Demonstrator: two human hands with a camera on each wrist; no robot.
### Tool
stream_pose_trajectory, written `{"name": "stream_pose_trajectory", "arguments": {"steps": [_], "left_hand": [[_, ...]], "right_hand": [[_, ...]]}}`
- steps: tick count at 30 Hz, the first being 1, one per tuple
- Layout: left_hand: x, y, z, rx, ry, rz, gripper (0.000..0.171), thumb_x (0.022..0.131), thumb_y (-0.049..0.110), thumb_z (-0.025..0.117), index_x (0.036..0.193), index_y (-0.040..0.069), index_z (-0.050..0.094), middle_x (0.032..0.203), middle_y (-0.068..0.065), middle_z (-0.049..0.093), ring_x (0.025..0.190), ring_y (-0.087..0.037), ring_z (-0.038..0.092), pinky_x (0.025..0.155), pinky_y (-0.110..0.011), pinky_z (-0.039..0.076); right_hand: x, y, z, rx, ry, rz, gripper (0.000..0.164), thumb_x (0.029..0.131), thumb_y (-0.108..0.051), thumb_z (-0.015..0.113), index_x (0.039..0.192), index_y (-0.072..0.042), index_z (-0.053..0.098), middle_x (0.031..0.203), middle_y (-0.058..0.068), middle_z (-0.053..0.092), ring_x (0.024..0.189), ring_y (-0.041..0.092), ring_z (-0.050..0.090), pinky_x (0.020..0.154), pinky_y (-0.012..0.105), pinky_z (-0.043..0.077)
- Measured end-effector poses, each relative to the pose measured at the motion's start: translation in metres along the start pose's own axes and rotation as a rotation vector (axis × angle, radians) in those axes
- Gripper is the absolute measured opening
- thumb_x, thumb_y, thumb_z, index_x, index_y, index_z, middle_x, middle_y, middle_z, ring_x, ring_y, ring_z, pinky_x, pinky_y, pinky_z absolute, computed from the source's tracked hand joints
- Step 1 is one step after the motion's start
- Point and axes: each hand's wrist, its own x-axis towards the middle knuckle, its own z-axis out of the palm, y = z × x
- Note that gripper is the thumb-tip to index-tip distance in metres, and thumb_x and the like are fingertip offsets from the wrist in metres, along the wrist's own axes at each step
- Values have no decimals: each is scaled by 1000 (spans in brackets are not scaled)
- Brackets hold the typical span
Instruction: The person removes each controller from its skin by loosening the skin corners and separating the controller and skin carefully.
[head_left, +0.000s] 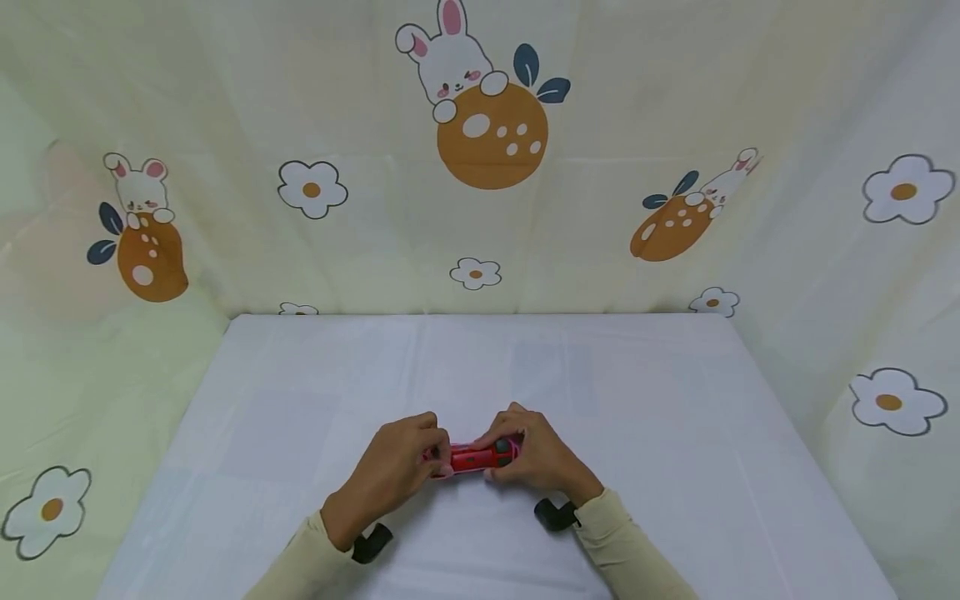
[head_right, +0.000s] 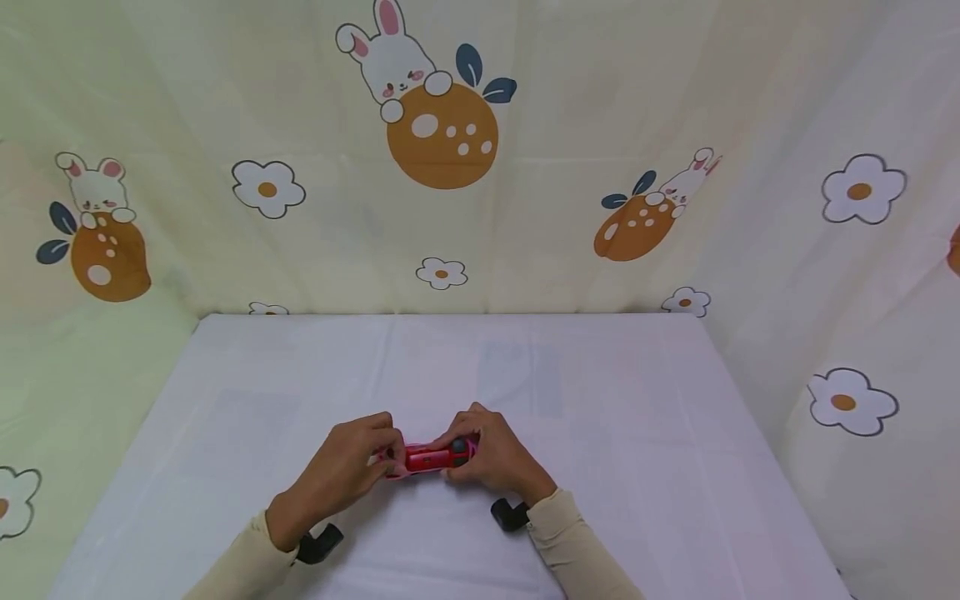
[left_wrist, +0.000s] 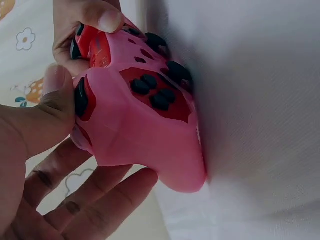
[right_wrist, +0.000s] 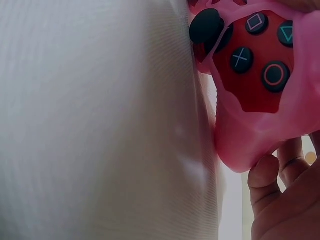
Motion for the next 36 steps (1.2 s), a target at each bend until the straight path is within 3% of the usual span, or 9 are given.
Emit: {"name": "stream_pose_trajectory", "arguments": {"steps": [8, 17, 26, 31, 36], "left_hand": [[-4, -5, 2, 3, 5, 22, 24, 80, 22, 93, 79, 25, 69, 91, 10, 61, 78, -7, 57, 68, -21, 48], [-19, -21, 6, -215, 58, 57, 23, 83, 18, 89, 82, 25, 67, 100, 9, 57, 93, -9, 62, 78, -24, 51], [-27, -27, 11, -372, 89, -5, 29, 78, 6, 89, 81, 22, 66, 98, 4, 57, 109, -15, 66, 92, -40, 63], [-28, -30, 15, -300, 119, 13, 30, 78, 3, 89, 83, 22, 65, 96, 6, 56, 105, -9, 63, 92, -35, 61], [-33, -35, 18, -166, 162, 43, 31, 78, 3, 90, 87, 21, 67, 95, 9, 58, 95, -6, 56, 80, -26, 51]], "right_hand": [[0, -2, 0, 12, -1, 12, 44, 72, -13, 98, 106, -37, 84, 96, -16, 75, 95, 12, 56, 88, 30, 46], [-1, -2, -1, 27, -2, 7, 44, 72, -12, 98, 107, -35, 84, 98, -15, 76, 95, 13, 55, 84, 30, 47], [-2, -1, -5, 28, -11, 14, 46, 73, -13, 97, 109, -38, 84, 99, -14, 75, 98, 14, 56, 85, 31, 47], [-1, 0, -6, 32, -19, 34, 46, 74, -14, 97, 109, -41, 83, 99, -15, 75, 99, 13, 57, 86, 30, 48], [0, 0, -4, 42, -28, 29, 43, 74, -14, 97, 108, -36, 84, 100, -13, 76, 98, 14, 56, 87, 30, 47]]}}
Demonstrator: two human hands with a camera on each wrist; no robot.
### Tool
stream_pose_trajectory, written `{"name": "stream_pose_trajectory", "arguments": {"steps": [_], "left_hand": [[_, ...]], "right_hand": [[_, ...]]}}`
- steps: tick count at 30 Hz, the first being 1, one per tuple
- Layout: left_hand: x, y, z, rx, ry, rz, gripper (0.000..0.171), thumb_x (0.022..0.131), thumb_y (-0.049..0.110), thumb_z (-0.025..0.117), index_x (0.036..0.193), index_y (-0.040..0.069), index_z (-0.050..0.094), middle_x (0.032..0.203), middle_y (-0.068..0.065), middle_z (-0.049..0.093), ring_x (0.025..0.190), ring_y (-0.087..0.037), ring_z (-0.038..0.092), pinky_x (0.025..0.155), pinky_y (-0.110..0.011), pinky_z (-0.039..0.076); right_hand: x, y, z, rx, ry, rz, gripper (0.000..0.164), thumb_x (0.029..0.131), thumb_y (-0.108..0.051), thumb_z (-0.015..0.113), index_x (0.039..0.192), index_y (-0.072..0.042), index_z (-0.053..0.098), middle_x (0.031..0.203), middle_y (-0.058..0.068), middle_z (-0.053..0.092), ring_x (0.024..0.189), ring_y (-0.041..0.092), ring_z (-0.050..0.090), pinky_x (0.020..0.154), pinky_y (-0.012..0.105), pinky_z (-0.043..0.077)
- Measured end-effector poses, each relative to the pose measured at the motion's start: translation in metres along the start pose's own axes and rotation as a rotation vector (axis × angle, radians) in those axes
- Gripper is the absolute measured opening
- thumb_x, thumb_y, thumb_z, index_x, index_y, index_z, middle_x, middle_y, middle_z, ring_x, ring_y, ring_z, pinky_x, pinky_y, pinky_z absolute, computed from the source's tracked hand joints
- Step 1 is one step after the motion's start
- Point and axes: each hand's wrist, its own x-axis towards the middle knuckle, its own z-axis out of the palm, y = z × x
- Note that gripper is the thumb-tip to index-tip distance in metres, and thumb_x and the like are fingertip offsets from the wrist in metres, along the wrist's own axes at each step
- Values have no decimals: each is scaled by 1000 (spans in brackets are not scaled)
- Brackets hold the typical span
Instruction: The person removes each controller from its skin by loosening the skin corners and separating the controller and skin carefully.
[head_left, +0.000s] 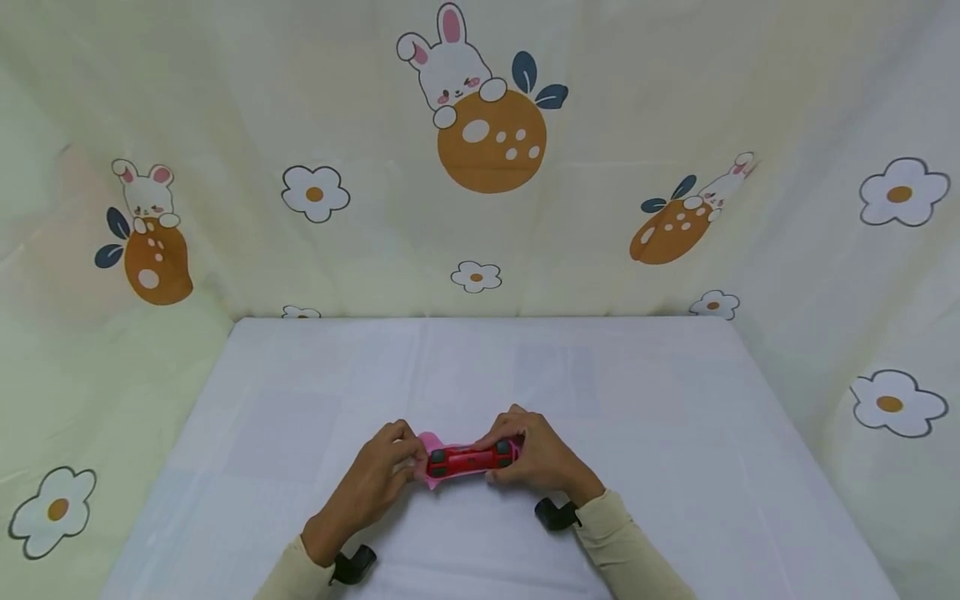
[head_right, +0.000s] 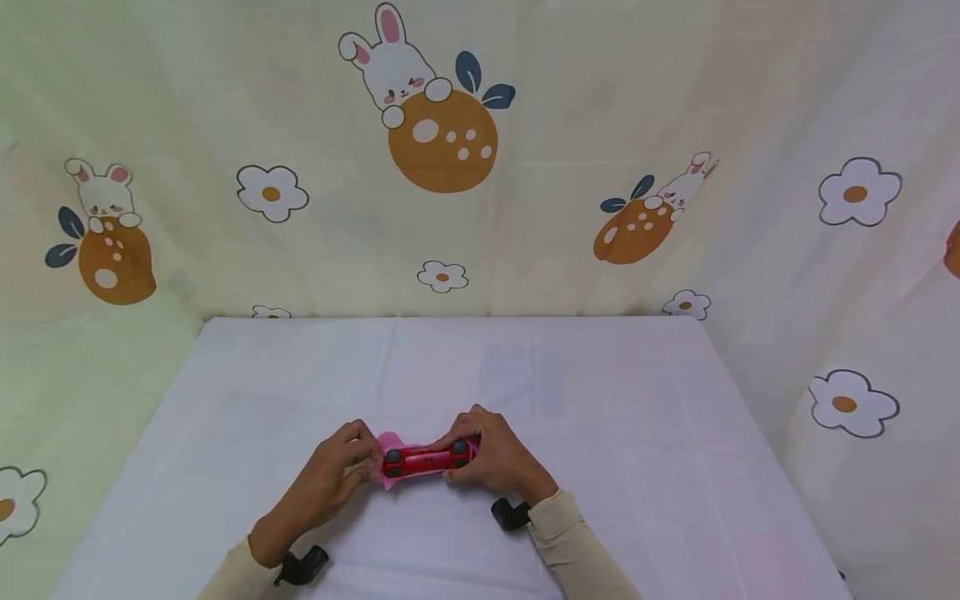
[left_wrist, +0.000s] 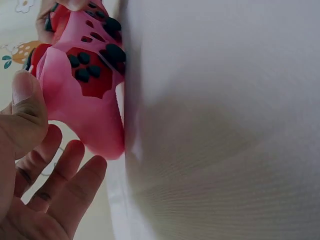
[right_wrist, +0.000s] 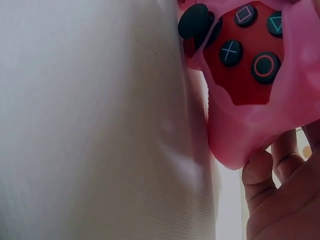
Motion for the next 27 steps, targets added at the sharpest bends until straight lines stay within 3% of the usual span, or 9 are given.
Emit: {"name": "stream_pose_trajectory", "arguments": {"steps": [4, 7, 13, 16, 21, 27], "left_hand": [[-3, -3, 1, 53, 24, 18, 30, 77, 7, 90, 89, 20, 67, 94, 10, 60, 92, -8, 57, 79, -26, 51], [-4, -4, 1, 46, 39, -10, 32, 75, 7, 92, 88, 22, 67, 94, 11, 62, 92, -10, 59, 79, -28, 53], [-4, 1, 3, -180, 19, -162, 39, 74, 3, 95, 90, 24, 66, 102, 11, 65, 105, -9, 64, 84, -30, 64], [-3, 3, 6, -265, 23, -177, 45, 72, 5, 97, 99, 22, 64, 109, 6, 68, 109, -12, 66, 83, -35, 66], [0, 4, 10, -245, 49, -146, 53, 67, 15, 99, 102, 19, 60, 119, 1, 75, 114, -18, 70, 84, -39, 65], [2, 7, 10, -241, 36, -184, 52, 75, 14, 98, 105, 20, 56, 124, 8, 76, 119, -17, 71, 88, -40, 63]], "right_hand": [[2, -1, 2, 1, 0, 5, 41, 74, -15, 97, 108, -35, 85, 99, -13, 76, 98, 14, 56, 87, 29, 47], [3, -1, 3, -3, 3, 11, 42, 74, -15, 97, 108, -36, 84, 99, -13, 76, 99, 14, 56, 87, 30, 46], [2, 0, 4, -17, 15, 31, 44, 73, -14, 97, 107, -38, 84, 99, -16, 75, 99, 13, 56, 87, 30, 45], [1, 1, 4, -14, 15, 33, 44, 73, -16, 97, 108, -38, 84, 100, -15, 75, 100, 13, 57, 88, 30, 45], [1, 1, 4, -8, 15, 35, 42, 74, -21, 97, 110, -37, 84, 102, -14, 76, 101, 13, 57, 89, 30, 44], [0, -3, 4, 9, 51, 86, 41, 76, -23, 97, 110, -40, 82, 106, -11, 74, 102, 16, 59, 88, 30, 49]]}}
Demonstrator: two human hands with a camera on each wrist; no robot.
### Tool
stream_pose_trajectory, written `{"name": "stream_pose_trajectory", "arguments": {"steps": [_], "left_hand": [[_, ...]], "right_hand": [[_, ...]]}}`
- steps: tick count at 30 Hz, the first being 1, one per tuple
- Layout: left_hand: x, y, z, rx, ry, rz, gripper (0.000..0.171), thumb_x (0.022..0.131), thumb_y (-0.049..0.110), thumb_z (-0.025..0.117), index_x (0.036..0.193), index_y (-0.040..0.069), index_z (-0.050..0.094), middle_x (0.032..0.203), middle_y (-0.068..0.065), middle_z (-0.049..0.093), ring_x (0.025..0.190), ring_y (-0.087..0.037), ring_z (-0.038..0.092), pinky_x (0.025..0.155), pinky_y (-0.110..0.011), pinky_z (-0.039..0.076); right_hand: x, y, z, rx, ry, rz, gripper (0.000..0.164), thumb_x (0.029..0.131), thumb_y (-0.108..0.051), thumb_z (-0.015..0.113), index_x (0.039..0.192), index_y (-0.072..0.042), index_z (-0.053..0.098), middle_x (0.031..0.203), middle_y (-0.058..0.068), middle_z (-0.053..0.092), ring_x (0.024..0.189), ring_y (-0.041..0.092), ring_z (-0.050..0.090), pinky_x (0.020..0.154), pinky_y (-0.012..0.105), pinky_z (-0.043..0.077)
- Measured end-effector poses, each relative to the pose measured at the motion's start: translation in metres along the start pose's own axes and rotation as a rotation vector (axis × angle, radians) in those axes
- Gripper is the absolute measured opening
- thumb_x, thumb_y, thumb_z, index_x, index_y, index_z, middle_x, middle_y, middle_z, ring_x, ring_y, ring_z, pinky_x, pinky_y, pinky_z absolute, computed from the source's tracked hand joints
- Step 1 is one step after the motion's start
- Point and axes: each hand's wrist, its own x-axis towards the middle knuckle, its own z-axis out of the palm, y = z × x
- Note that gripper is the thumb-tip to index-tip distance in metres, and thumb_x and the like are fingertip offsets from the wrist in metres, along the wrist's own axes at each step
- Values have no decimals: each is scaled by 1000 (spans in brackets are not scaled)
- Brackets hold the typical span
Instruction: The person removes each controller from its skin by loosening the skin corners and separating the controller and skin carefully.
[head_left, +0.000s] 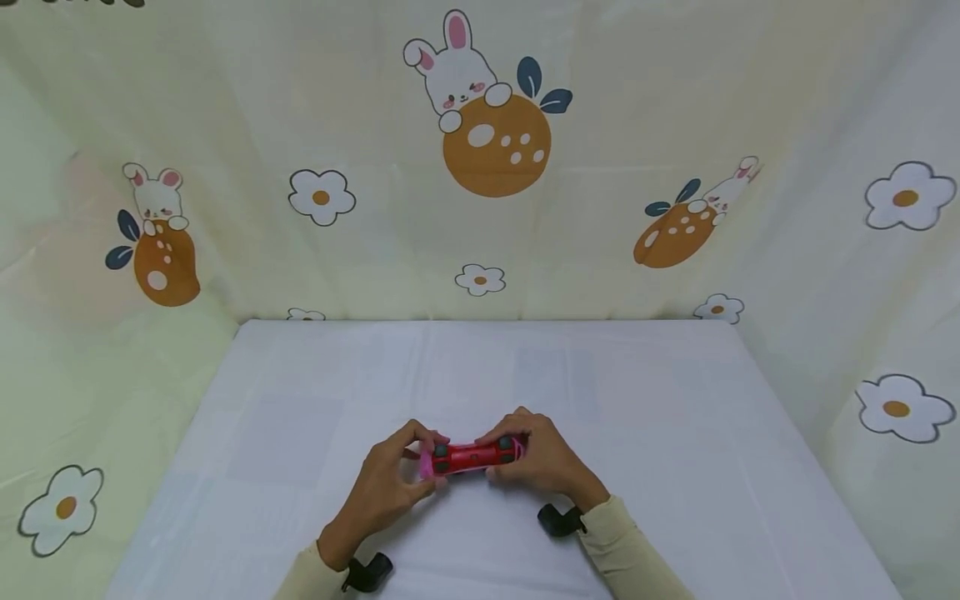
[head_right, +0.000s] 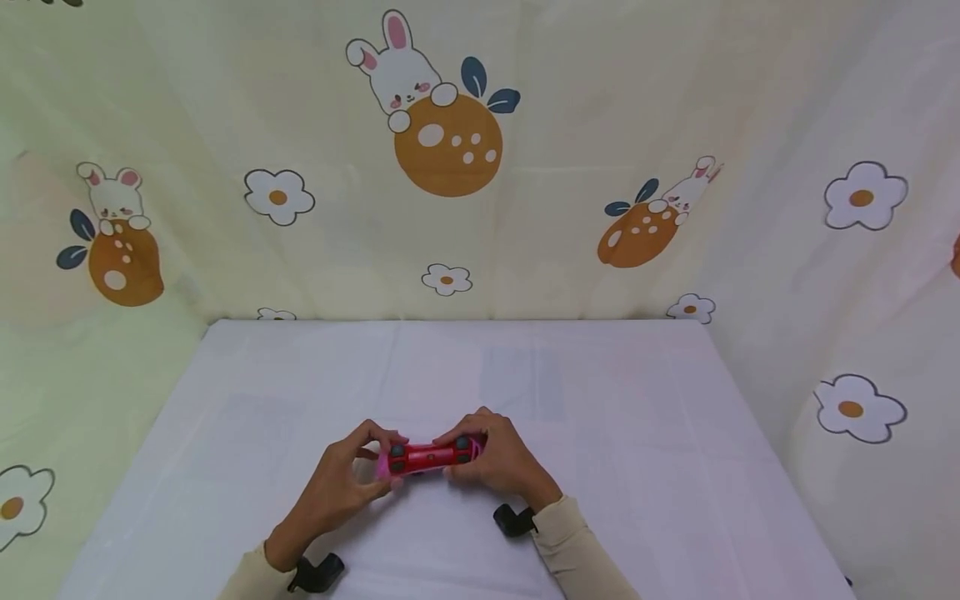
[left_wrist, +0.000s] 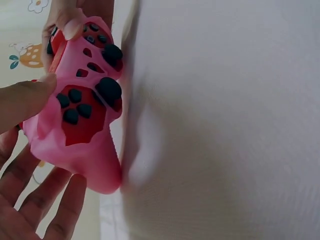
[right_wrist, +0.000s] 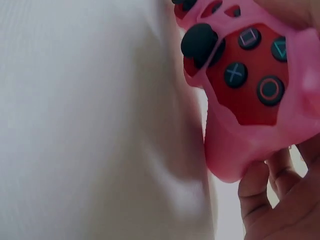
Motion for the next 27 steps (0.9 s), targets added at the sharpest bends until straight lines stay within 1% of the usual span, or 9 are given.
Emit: {"name": "stream_pose_trajectory", "arguments": {"steps": [3, 6, 10, 12, 15, 18, 20, 24, 27], "left_hand": [[2, -1, 3, 3, 13, -6, 48, 79, 13, 95, 106, 21, 56, 123, 11, 76, 116, -14, 71, 88, -39, 62], [4, -1, 5, 14, 52, -16, 44, 81, 11, 91, 107, 21, 56, 119, 12, 76, 111, -12, 71, 87, -37, 62], [7, 0, 7, 24, 112, -41, 41, 84, 12, 86, 112, 21, 57, 114, 10, 73, 107, -11, 71, 87, -35, 61], [8, 1, 7, 20, 135, -48, 41, 86, 15, 85, 115, 21, 57, 112, 9, 71, 105, -12, 70, 85, -34, 60], [9, 3, 8, 3, 147, -56, 38, 90, 18, 83, 117, 20, 56, 108, 9, 68, 101, -13, 69, 81, -32, 58], [10, 5, 9, -26, 147, -75, 36, 92, 22, 81, 117, 20, 55, 107, 8, 69, 97, -11, 68, 78, -30, 57], [11, 6, 10, -53, 145, -101, 34, 94, 22, 80, 117, 20, 56, 105, 7, 69, 94, -11, 66, 76, -30, 56], [12, 3, 11, -106, 152, -158, 30, 96, 20, 79, 116, 20, 57, 99, 5, 70, 90, -11, 64, 76, -28, 56], [13, -2, 12, -133, 155, -180, 28, 98, 22, 78, 116, 19, 58, 98, 5, 72, 92, -12, 64, 77, -27, 55]], "right_hand": [[-2, -2, 0, 34, 36, 41, 39, 77, -25, 97, 111, -38, 82, 108, -8, 72, 104, 18, 61, 87, 30, 52], [-3, -5, 0, 56, 75, 55, 39, 80, -27, 96, 115, -31, 81, 113, -8, 75, 105, 19, 62, 86, 30, 52], [-3, -11, -2, 64, 120, 29, 40, 87, -29, 90, 124, -19, 78, 123, -7, 78, 108, 15, 63, 86, 30, 51], [-4, -14, -3, 76, 127, 9, 41, 92, -28, 85, 129, -15, 75, 125, -4, 78, 110, 14, 64, 86, 30, 51], [-5, -17, -6, 122, 123, -9, 42, 96, -24, 81, 134, -12, 71, 127, 3, 77, 112, 13, 67, 86, 28, 52], [-7, -16, -8, 182, 124, -23, 41, 97, -19, 79, 136, -12, 70, 129, 10, 75, 113, 14, 67, 86, 26, 53], [-9, -13, -10, 221, 124, -35, 42, 94, -15, 81, 135, -12, 70, 131, 13, 74, 113, 14, 67, 86, 25, 53], [-11, -6, -12, 257, 107, -62, 49, 90, -11, 85, 136, -15, 70, 133, 10, 73, 113, 14, 65, 88, 25, 54], [-12, 0, -12, 253, 106, -91, 52, 90, -9, 85, 140, -15, 69, 136, 8, 72, 114, 14, 65, 89, 25, 55]]}}
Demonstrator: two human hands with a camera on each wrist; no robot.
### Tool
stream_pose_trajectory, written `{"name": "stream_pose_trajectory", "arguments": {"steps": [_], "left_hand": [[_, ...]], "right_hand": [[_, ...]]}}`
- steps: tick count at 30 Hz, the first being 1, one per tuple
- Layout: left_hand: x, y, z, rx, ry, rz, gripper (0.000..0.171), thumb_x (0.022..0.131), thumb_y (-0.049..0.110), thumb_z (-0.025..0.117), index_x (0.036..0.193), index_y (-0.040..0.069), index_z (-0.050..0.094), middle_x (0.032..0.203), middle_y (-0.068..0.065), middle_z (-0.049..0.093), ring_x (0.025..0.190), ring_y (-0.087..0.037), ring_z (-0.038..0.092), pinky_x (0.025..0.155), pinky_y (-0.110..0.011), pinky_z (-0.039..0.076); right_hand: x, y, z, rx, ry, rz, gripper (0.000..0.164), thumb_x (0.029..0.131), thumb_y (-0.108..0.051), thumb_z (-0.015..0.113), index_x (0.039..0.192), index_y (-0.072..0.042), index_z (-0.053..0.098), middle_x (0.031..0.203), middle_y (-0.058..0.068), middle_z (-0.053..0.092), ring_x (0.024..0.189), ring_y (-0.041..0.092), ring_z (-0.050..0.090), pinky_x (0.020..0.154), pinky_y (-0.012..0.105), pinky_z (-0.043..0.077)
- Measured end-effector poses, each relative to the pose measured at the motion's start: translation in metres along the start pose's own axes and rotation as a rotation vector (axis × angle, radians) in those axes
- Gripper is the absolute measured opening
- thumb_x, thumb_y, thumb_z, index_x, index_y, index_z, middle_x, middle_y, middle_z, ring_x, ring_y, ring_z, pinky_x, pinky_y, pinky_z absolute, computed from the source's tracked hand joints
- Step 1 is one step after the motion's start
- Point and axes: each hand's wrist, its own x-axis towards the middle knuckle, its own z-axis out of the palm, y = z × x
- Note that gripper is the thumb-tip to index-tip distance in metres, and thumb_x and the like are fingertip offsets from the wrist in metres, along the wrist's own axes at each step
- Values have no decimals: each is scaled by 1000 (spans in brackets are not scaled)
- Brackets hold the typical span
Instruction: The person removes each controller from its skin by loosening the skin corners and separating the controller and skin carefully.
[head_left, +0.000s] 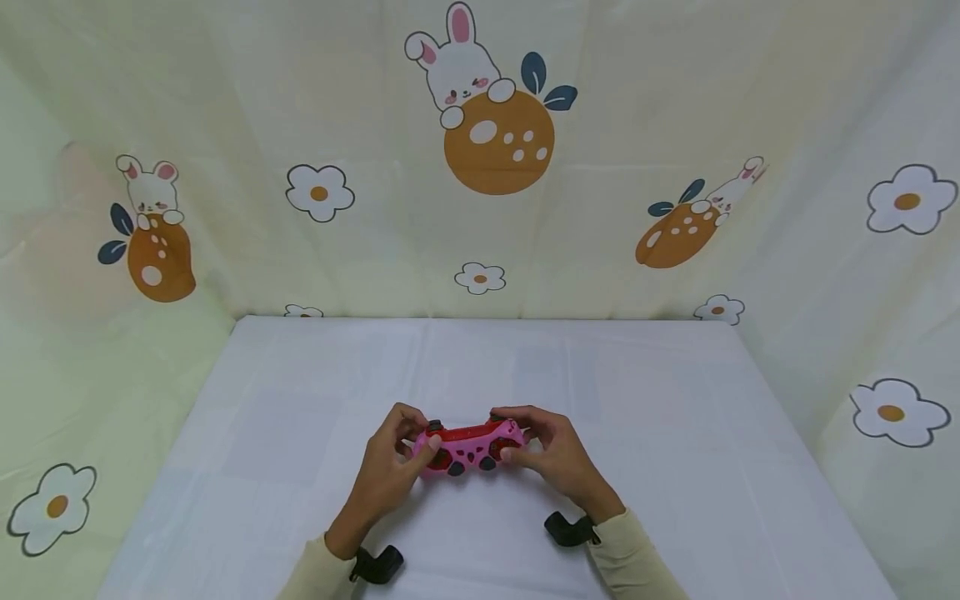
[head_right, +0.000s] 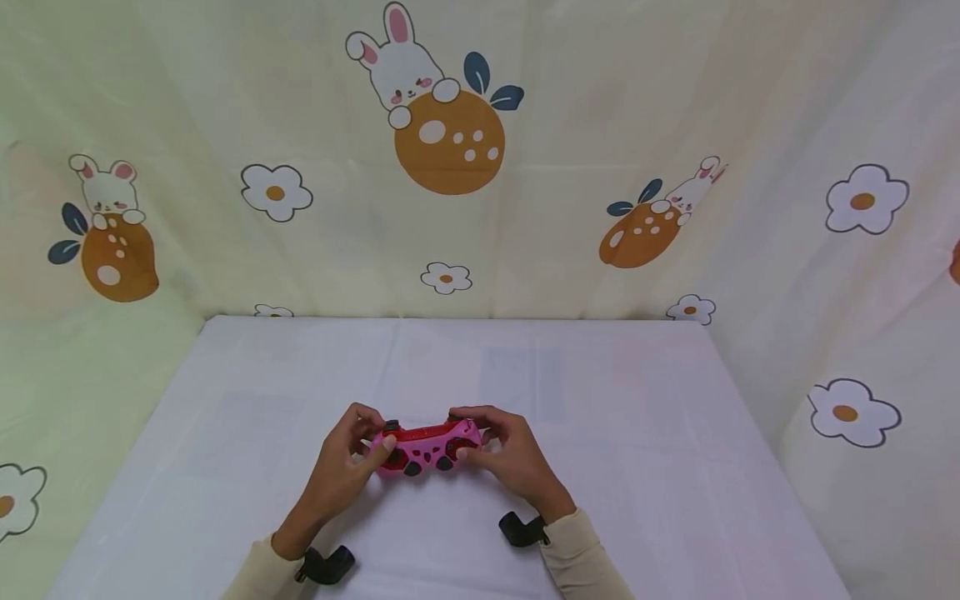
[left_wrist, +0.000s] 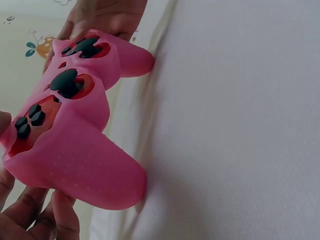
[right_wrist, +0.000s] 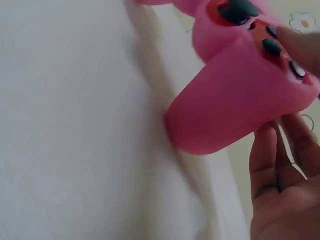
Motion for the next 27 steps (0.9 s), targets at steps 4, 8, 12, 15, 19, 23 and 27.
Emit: {"name": "stream_pose_trajectory", "arguments": {"steps": [4, 8, 12, 15, 19, 23, 27], "left_hand": [[1, -3, -2, -21, -10, 0, 32, 96, 27, 80, 121, 21, 61, 112, 5, 75, 101, -14, 68, 79, -27, 55], [1, -5, -4, -44, -19, 23, 46, 88, 25, 89, 127, 23, 63, 127, 4, 73, 109, -19, 71, 82, -28, 57], [1, -7, -4, -61, 1, 37, 49, 85, 22, 92, 126, 22, 65, 127, 1, 73, 106, -21, 71, 82, -30, 59], [1, -8, -4, -74, 33, 22, 44, 84, 19, 92, 121, 19, 67, 123, 0, 75, 101, -21, 71, 81, -30, 59], [0, -7, -4, -74, 61, -15, 41, 82, 18, 94, 113, 19, 67, 118, 1, 76, 99, -20, 71, 79, -30, 59], [0, -10, -5, -61, 55, -22, 42, 83, 21, 93, 115, 21, 66, 118, 1, 75, 99, -19, 70, 78, -31, 60], [4, -13, -9, -35, -3, -1, 42, 86, 26, 91, 117, 23, 64, 115, 2, 72, 97, -20, 68, 78, -30, 60]], "right_hand": [[-1, 6, -1, -26, 40, -41, 50, 93, -8, 82, 140, -14, 69, 139, 10, 71, 114, 13, 67, 90, 25, 56], [-1, 11, 1, -53, 95, -56, 48, 91, -9, 84, 137, -13, 72, 134, 10, 73, 108, 12, 68, 88, 25, 57], [-1, 13, 3, -67, 145, -56, 46, 88, -10, 87, 133, -14, 74, 128, 9, 75, 103, 14, 70, 87, 24, 58], [1, 15, 4, -64, 169, -61, 46, 87, -9, 88, 130, -13, 75, 127, 10, 75, 103, 16, 70, 86, 25, 59], [4, 16, 3, -56, 181, -59, 45, 85, -8, 89, 127, -13, 74, 124, 10, 74, 105, 19, 69, 85, 27, 60], [6, 16, 1, -60, 181, -31, 42, 83, -9, 91, 121, -16, 75, 121, 7, 74, 106, 18, 69, 85, 27, 60], [10, 15, -3, -63, 147, -3, 39, 81, -10, 93, 115, -16, 73, 118, 6, 72, 104, 17, 68, 86, 30, 60]]}}
